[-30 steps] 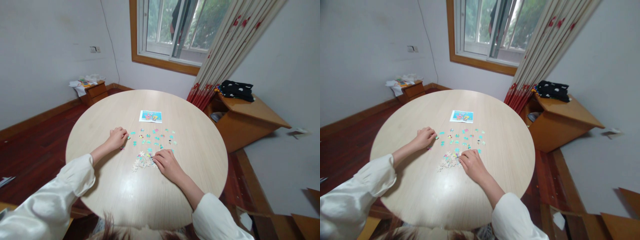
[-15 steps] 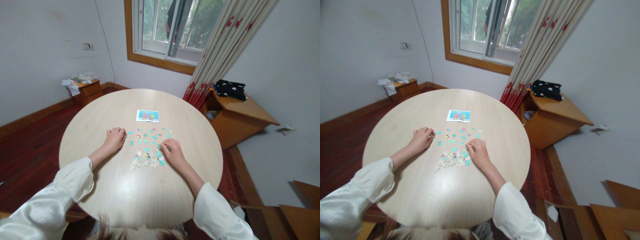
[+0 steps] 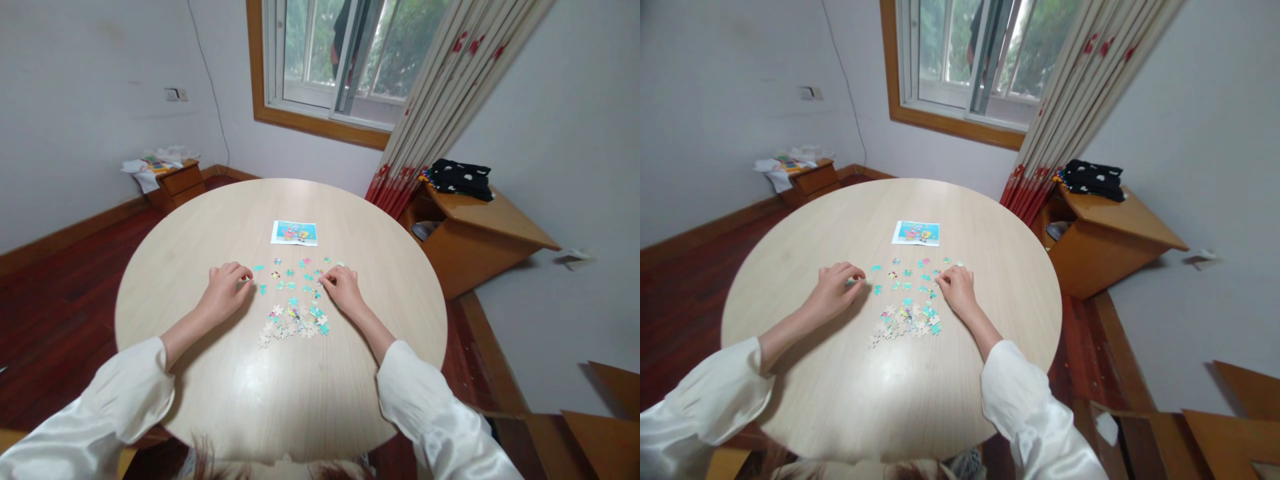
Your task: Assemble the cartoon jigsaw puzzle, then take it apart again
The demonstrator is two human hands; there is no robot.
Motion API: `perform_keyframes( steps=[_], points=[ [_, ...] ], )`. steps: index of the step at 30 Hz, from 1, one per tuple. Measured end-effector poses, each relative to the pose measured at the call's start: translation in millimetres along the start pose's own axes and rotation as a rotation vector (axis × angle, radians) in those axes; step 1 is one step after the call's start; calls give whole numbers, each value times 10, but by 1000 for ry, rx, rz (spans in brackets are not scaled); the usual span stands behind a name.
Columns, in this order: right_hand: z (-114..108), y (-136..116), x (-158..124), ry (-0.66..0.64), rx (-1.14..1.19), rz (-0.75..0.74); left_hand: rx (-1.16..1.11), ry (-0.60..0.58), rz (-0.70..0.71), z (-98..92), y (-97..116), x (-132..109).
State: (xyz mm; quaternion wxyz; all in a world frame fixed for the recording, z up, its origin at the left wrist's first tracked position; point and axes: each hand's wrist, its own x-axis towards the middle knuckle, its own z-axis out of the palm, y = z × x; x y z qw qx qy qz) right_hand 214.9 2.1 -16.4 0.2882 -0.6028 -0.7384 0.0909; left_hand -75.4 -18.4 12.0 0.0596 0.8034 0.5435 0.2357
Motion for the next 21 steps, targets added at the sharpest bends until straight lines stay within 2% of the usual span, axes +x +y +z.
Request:
perform_keyframes(
  steps=[5,9,13,17,21],
  points=[
    [31,50,-35,50,-39,-74,-86,-165,179,109,166,-132],
    [48,52,-54,72,-63,-92,-93,-245,283,220,253,-163],
    [16,-2,-66,109,-107,-105,-96,-317,272,259,283,-146],
    [-56,-127,-83,125,-113,-130,-127,-338,228,248,298,-125],
    [-114,-287,-177,-48,27,-235,-151,-354,196,205,352,-108]
  ],
)
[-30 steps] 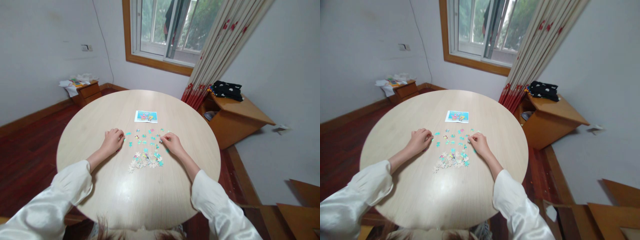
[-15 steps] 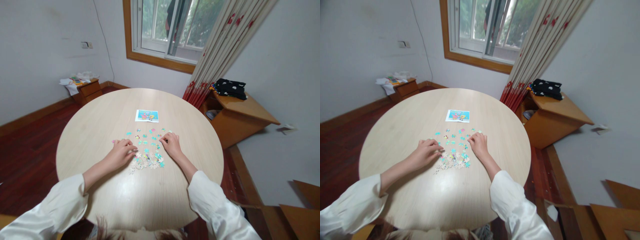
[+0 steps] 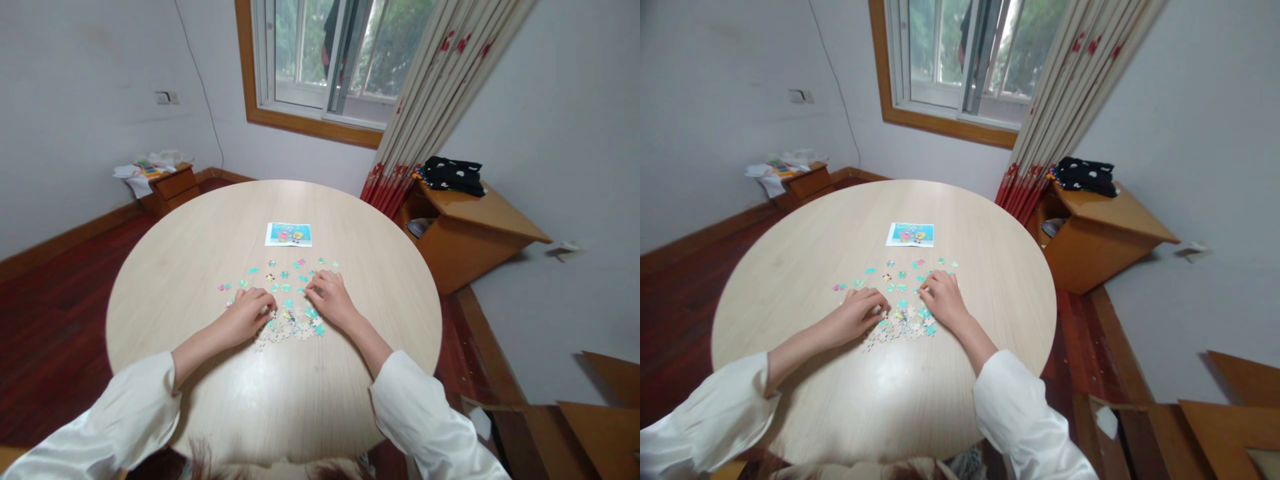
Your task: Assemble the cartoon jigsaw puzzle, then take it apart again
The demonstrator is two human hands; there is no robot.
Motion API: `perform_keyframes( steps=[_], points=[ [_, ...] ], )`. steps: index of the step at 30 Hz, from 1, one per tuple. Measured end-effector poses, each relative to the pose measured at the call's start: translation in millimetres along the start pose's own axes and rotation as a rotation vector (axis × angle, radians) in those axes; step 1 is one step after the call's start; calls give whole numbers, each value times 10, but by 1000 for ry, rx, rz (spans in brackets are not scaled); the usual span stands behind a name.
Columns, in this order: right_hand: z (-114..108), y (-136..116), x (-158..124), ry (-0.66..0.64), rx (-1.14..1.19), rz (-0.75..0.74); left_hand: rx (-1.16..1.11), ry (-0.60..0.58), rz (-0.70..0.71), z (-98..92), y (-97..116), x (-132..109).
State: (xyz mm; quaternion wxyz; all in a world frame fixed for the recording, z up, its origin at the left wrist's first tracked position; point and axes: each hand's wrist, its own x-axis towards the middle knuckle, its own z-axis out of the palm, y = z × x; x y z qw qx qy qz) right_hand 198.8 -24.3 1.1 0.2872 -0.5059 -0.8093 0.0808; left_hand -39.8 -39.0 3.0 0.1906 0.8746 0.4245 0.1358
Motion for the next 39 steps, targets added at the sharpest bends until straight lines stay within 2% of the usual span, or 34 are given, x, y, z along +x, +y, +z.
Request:
perform_keyframes(
  steps=[4,8,11,18,22,25,28,32,35,39],
  points=[
    [-18,-131,-100,-204,66,-82,-32,3,-22,-54,48,19],
    [-25,-174,-133,-276,70,-73,9,141,-27,-76,31,65],
    [-21,-178,-121,-276,79,-40,108,186,-10,-33,-5,99],
    [-24,-215,-101,-235,302,56,248,79,52,38,-19,48],
    [-9,-209,-70,-91,379,94,262,56,62,28,7,-4],
    [47,-152,-42,-3,267,44,228,132,47,41,-1,-40],
    [100,-102,-31,-79,147,-41,193,209,39,40,-19,-87],
    [106,-114,-51,-184,43,-92,160,237,55,7,-16,-171],
    [87,-136,-78,-205,15,-97,124,222,75,-9,10,-236],
    [78,-129,-111,-168,9,-132,87,187,80,13,67,-314]
  ],
)
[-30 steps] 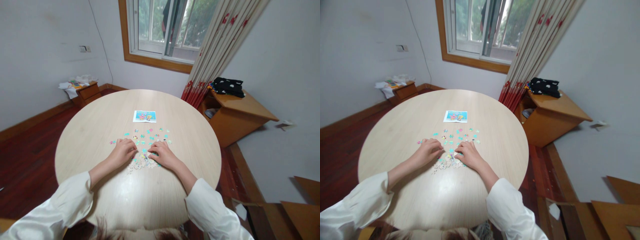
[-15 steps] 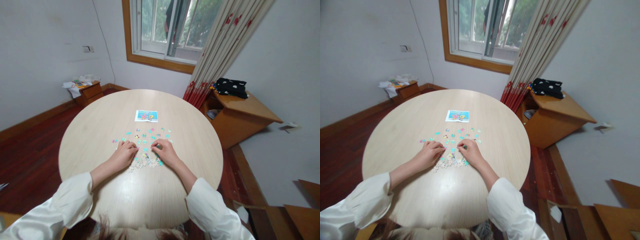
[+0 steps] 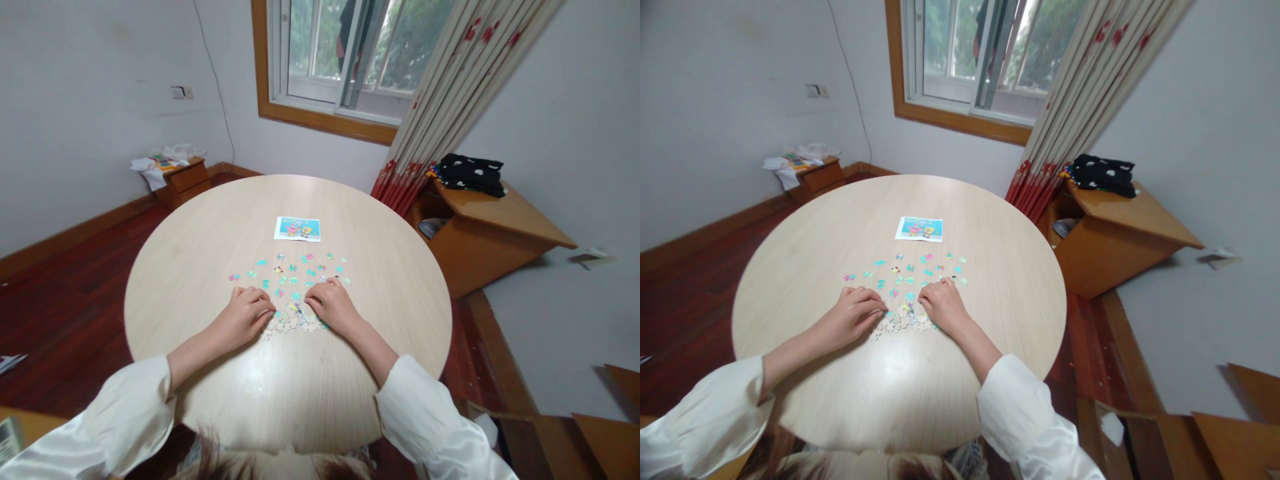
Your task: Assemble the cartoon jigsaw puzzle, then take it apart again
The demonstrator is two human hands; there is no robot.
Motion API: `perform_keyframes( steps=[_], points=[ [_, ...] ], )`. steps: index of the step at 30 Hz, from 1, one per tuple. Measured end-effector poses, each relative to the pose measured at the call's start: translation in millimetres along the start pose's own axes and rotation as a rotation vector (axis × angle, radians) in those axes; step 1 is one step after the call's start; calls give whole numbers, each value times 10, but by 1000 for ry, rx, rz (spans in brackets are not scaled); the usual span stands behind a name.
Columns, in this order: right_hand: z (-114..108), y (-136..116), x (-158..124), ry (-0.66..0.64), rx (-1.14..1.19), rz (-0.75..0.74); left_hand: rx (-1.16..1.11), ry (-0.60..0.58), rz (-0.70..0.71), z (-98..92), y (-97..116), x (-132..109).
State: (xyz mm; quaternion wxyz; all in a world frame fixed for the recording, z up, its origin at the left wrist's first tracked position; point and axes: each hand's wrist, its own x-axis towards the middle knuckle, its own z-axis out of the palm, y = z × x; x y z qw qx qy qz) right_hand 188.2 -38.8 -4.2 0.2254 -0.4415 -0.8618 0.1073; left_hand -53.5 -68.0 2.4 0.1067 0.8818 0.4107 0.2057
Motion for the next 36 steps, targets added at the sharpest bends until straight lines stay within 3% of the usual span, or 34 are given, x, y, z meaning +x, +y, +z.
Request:
perform_keyframes(
  steps=[7,13,26,33,36],
  points=[
    [20,-100,-55,144,9,-95,13,-61,-5,58,117,-151],
    [88,-245,-108,30,35,-185,27,-37,-43,112,151,-255],
    [91,-285,-119,-19,27,-139,-26,94,-30,147,176,-273],
    [95,-332,-76,-34,-39,-179,-89,90,-112,98,30,-187],
    [90,-347,-74,-33,-82,-215,-131,133,-223,20,-86,-59]
  ],
)
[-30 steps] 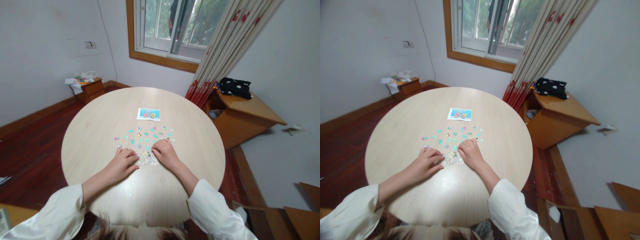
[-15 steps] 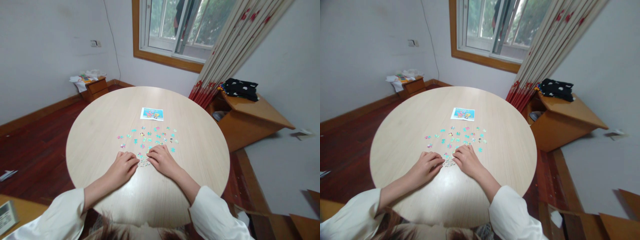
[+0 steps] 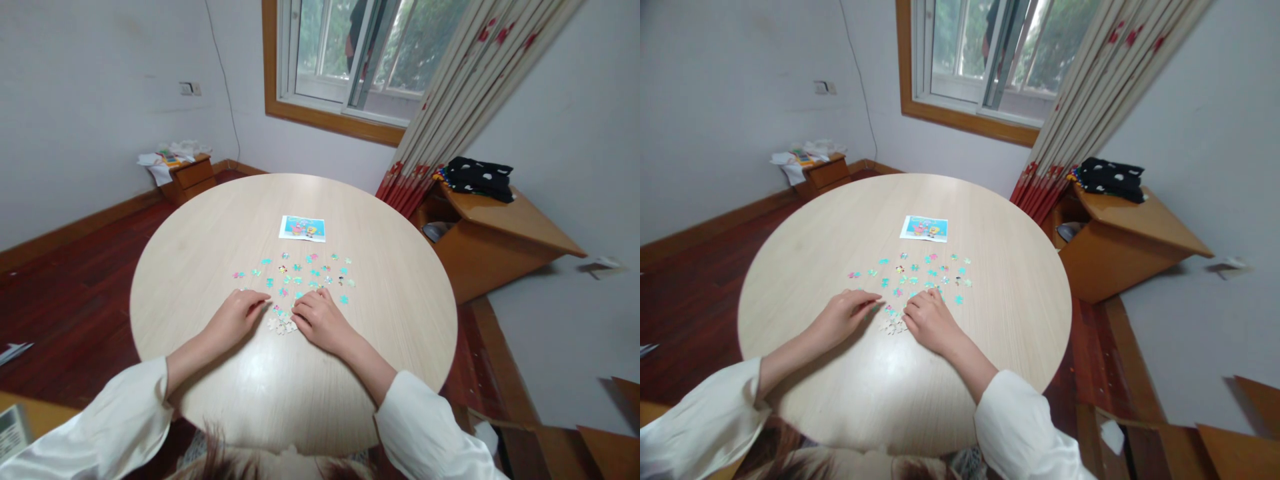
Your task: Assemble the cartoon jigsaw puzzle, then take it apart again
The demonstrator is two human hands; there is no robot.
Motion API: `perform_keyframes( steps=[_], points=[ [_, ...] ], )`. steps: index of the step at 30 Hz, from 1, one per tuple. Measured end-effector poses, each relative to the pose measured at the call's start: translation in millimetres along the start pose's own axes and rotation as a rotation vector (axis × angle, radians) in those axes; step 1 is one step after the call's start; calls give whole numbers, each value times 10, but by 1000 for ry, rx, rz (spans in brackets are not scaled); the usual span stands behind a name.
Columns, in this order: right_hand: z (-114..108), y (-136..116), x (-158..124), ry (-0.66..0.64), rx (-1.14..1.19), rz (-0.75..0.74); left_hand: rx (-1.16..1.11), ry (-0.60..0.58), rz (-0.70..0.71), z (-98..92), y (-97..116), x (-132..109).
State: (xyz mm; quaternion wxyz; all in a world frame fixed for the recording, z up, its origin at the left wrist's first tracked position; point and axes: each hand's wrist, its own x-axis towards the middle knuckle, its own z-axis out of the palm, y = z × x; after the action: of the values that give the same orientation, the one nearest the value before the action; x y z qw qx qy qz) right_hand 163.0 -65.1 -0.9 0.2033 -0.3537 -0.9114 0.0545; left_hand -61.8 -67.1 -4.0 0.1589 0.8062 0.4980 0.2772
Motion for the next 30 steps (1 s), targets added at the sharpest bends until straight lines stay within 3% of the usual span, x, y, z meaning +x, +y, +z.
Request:
perform_keyframes(
  steps=[4,8,16,23,26,30],
  points=[
    [-7,-4,-6,19,-34,-20,-72,-55,-105,-74,-107,206],
    [-3,-4,-8,41,-57,-35,-44,-112,-93,-54,-186,268],
    [25,11,-10,67,-86,-62,87,-56,-68,-24,-144,195],
    [0,25,0,102,-67,-48,139,23,-45,-130,-78,149],
    [-52,91,3,182,1,43,160,-5,-11,-190,-66,59],
    [-203,357,-47,318,162,305,190,-43,100,-193,-87,-190]
  ],
)
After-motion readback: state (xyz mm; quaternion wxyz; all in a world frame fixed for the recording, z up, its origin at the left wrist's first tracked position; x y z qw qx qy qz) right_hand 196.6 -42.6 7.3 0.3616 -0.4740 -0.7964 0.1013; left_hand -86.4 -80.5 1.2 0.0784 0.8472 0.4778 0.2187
